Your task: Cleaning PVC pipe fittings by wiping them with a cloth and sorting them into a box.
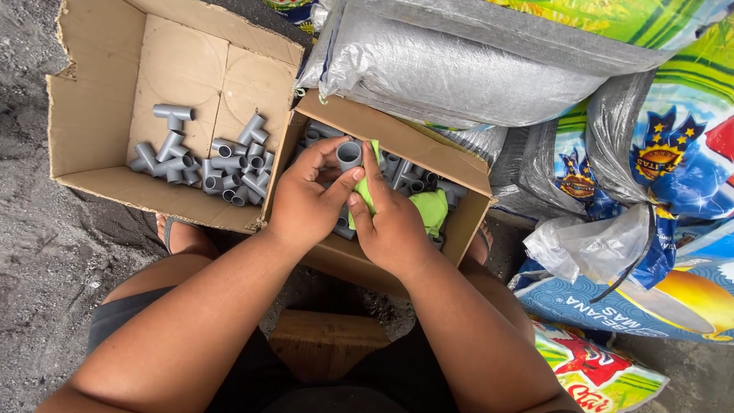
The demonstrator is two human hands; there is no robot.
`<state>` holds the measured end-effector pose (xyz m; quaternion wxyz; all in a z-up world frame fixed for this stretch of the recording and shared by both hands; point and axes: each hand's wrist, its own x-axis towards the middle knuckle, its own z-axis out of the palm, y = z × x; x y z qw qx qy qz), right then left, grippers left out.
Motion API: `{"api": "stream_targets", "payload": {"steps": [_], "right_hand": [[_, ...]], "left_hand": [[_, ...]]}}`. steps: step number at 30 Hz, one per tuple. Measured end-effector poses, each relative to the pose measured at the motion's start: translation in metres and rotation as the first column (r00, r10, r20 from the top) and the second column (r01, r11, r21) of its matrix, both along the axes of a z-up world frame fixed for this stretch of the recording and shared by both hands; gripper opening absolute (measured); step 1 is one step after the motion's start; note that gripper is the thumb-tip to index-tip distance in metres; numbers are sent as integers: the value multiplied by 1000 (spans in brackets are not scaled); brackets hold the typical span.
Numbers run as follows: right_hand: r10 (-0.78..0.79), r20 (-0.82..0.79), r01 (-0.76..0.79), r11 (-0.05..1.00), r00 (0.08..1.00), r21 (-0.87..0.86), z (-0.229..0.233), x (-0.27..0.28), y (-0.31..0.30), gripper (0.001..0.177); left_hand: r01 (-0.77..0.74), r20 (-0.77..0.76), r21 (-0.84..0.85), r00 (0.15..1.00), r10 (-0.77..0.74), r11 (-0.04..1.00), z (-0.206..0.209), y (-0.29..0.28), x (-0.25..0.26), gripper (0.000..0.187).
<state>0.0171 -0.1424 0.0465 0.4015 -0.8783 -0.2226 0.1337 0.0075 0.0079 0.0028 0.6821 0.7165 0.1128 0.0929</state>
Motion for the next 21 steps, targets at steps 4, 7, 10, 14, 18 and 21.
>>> {"api": "stream_targets", "payload": {"steps": [4, 7, 10, 14, 18, 21], "right_hand": [[-12, 58, 10, 999, 998, 39, -23, 1, -13, 57], [-32, 125, 25, 998, 992, 64, -15, 4, -16, 53], [-61, 119, 49, 993, 991, 104, -7, 5, -17, 58], [-74, 49, 73, 997, 996, 35, 0, 5, -10, 62], [-32, 50, 32, 999, 998, -13, 6, 2, -4, 63], [2, 92, 0, 1000, 996, -20, -11, 5, -5, 58]], "left_hand": [[20, -6, -119, 1000, -21, 993, 5, 5, 1, 39], [19, 38, -134, 999, -14, 991, 7, 4, 2, 38], [19, 49, -139, 999, -13, 990, 7, 0, 0, 40], [39, 77, -90, 997, -32, 995, 9, -6, -1, 39], [24, 95, -73, 995, -17, 997, 8, 2, -4, 38], [-31, 56, -103, 998, 36, 994, -3, 6, 0, 38]]}}
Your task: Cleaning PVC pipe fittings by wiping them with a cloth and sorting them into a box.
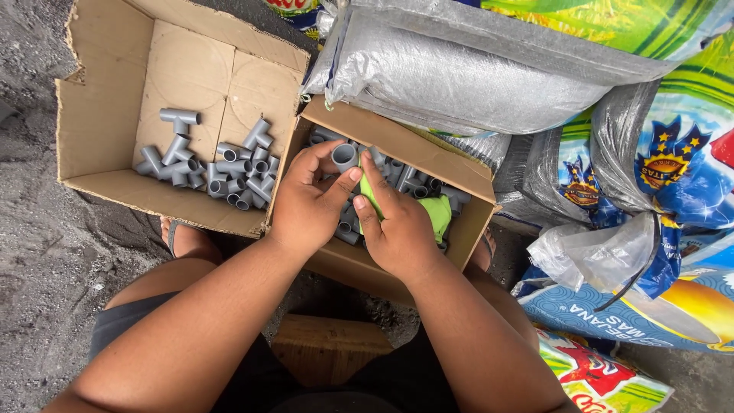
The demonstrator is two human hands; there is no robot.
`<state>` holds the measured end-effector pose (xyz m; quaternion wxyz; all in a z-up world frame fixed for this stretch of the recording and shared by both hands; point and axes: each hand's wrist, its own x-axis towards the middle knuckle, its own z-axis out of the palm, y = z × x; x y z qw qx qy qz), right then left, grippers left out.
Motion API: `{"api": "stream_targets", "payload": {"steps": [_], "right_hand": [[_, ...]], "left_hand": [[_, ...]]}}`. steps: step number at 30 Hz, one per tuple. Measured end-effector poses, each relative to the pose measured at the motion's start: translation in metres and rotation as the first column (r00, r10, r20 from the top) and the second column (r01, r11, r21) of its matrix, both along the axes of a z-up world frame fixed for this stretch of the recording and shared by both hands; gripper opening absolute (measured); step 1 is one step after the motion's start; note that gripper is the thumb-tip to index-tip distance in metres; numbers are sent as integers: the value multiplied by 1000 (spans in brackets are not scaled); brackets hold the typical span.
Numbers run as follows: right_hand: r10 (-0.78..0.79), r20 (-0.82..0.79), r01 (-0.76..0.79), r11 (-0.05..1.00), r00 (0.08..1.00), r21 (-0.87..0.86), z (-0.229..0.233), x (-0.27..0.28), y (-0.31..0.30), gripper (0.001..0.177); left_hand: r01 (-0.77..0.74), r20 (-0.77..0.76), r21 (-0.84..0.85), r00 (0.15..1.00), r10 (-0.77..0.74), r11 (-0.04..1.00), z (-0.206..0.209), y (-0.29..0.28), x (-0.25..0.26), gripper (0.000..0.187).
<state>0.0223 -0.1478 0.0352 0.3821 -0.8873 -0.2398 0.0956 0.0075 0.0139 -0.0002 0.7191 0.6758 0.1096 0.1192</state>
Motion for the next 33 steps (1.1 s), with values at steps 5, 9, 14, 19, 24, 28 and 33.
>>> {"api": "stream_targets", "payload": {"steps": [5, 9, 14, 19, 24, 28, 33], "right_hand": [[25, 95, -20, 999, 995, -45, -6, 8, 1, 54], [1, 131, 5, 999, 991, -44, -12, 13, 1, 52], [36, 106, -36, 999, 994, -7, -22, 2, 1, 50], [-25, -32, 27, 998, 999, 62, -17, 6, -2, 49], [-158, -389, 256, 943, 908, 214, -30, 10, -10, 48], [-43, -579, 322, 863, 814, 389, -45, 10, -17, 59], [201, -690, 470, 599, 696, 648, -66, 15, -22, 84]], "left_hand": [[0, -128, -62, 992, -8, 998, 15, 2, -1, 38], [67, -233, -7, 970, -67, 998, 28, 0, -2, 34], [-1, -268, -30, 963, -7, 1000, 13, 12, 1, 36], [9, -271, -59, 962, -25, 998, 11, 4, -7, 37], [82, -225, 21, 972, -75, 996, -1, -6, -10, 39], [91, -237, 8, 968, -87, 996, 2, -2, -6, 39], [157, -154, 86, 978, -143, 984, 4, -11, -6, 38]]}}
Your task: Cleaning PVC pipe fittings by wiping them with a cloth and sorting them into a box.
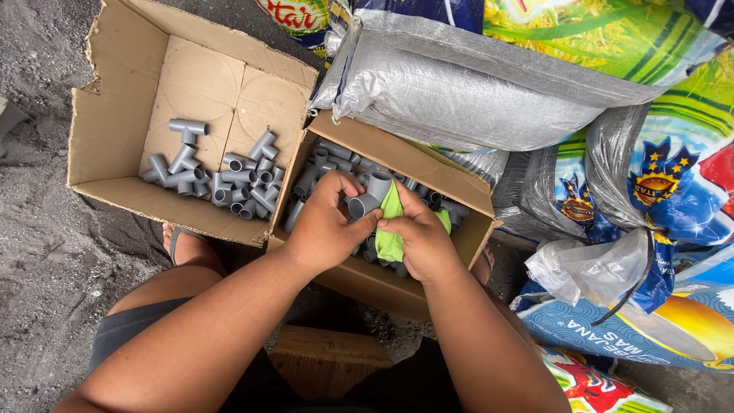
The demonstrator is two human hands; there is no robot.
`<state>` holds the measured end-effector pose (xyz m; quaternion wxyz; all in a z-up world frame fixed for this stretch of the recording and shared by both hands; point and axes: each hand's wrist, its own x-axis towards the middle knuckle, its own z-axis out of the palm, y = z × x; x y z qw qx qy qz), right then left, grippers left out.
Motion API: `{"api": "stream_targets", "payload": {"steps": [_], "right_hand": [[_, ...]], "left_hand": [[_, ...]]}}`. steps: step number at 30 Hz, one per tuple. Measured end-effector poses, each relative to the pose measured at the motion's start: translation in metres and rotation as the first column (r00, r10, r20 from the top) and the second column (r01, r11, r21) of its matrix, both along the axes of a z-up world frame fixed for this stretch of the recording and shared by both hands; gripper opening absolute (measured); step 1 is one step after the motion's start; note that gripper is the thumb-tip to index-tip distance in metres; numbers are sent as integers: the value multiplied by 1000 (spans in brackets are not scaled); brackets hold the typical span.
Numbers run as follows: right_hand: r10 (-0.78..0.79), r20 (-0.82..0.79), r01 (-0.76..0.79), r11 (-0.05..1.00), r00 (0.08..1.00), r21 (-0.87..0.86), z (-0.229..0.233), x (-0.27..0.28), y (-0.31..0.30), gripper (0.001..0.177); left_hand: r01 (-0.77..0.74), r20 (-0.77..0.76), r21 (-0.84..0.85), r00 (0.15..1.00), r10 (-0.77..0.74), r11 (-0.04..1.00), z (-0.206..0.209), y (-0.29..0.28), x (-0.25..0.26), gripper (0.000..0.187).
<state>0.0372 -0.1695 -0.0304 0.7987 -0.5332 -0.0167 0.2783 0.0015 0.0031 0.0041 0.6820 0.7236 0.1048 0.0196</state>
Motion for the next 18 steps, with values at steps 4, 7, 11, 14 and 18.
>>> {"api": "stream_targets", "payload": {"steps": [4, 7, 11, 14, 18], "right_hand": [[35, -117, -27, 997, 993, 66, 13, -4, -2, 86], [46, -75, -43, 998, 996, 40, 18, -6, 1, 93], [145, 57, -131, 971, 988, -198, 37, -6, 1, 83], [207, 108, -149, 907, 973, -393, 49, -2, 2, 75], [357, 194, -146, 734, 914, -663, 74, -11, 19, 73]], "left_hand": [[12, -19, 110, 1000, -10, 994, 5, 3, 5, 37], [-12, -27, 178, 999, 17, 984, 6, 7, 10, 37], [-84, -224, 122, 968, 110, 989, 1, 5, 7, 37], [-121, -299, 103, 943, 147, 987, -5, 0, 1, 39], [-229, -311, 82, 919, 243, 970, -27, 6, 7, 40]]}}
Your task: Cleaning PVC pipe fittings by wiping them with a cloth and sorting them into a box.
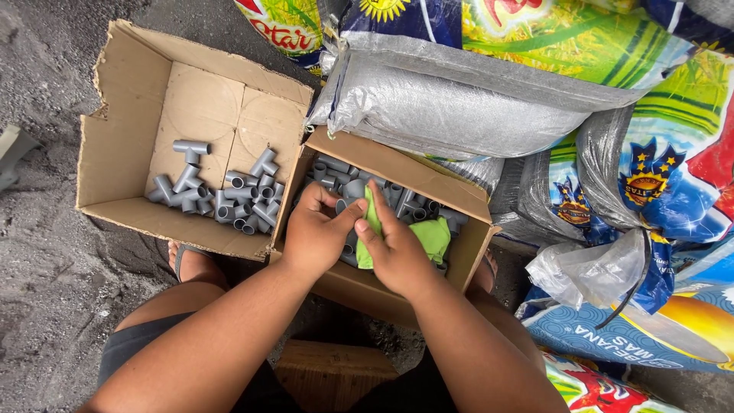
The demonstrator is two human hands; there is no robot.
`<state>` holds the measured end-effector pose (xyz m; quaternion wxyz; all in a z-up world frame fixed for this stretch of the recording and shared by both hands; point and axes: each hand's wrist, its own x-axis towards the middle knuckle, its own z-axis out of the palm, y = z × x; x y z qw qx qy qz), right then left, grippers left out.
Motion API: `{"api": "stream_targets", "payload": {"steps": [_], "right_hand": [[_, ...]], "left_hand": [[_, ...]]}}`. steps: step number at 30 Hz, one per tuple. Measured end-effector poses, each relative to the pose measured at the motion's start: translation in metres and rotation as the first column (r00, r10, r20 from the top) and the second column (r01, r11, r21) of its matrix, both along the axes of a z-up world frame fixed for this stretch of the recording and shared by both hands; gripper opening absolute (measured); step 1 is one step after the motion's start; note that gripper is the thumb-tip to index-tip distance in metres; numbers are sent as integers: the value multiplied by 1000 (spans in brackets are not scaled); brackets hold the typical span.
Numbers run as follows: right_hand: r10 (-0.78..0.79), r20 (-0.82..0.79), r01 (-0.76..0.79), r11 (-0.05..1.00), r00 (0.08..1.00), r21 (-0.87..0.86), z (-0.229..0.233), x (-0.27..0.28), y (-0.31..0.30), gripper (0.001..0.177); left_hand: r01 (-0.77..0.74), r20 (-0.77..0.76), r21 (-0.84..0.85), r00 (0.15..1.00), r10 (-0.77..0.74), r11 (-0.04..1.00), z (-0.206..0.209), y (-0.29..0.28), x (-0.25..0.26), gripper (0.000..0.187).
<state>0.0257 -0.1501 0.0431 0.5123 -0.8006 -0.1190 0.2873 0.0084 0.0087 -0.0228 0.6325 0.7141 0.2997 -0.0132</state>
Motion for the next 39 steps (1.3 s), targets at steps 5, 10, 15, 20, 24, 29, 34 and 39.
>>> {"api": "stream_targets", "payload": {"steps": [5, 10, 15, 20, 24, 29, 34, 39], "right_hand": [[161, 165, -134, 977, 973, -164, 3, -12, 20, 77], [112, 324, -45, 977, 939, -207, -9, 0, 27, 65], [156, 715, -33, 982, 681, -184, -42, -15, 48, 54], [26, 769, 73, 993, 639, -95, -54, 3, 31, 49], [-228, 781, 78, 971, 581, 225, -58, -4, 32, 43], [-247, 794, 91, 967, 555, 237, -48, -13, 24, 32], [-382, 722, 174, 921, 577, 348, -29, -6, 7, 29], [-347, 736, 171, 936, 581, 307, -21, -25, 10, 21]], "left_hand": [[-174, -9, -238, 984, 177, 956, 6, 7, -1, 34], [-124, 59, -425, 985, 165, 897, 44, 16, -7, 39], [8, 55, -133, 998, -1, 991, 21, 36, -12, 31], [55, 125, -208, 992, -29, 976, 54, 31, -19, 31], [178, 251, -249, 961, -114, 952, 59, 33, -26, 39], [267, 248, -199, 945, -215, 943, 57, 30, -30, 39], [373, 259, -157, 909, -326, 915, 62, 20, -31, 41], [367, 185, -95, 920, -345, 925, 57, 4, -23, 36]]}}
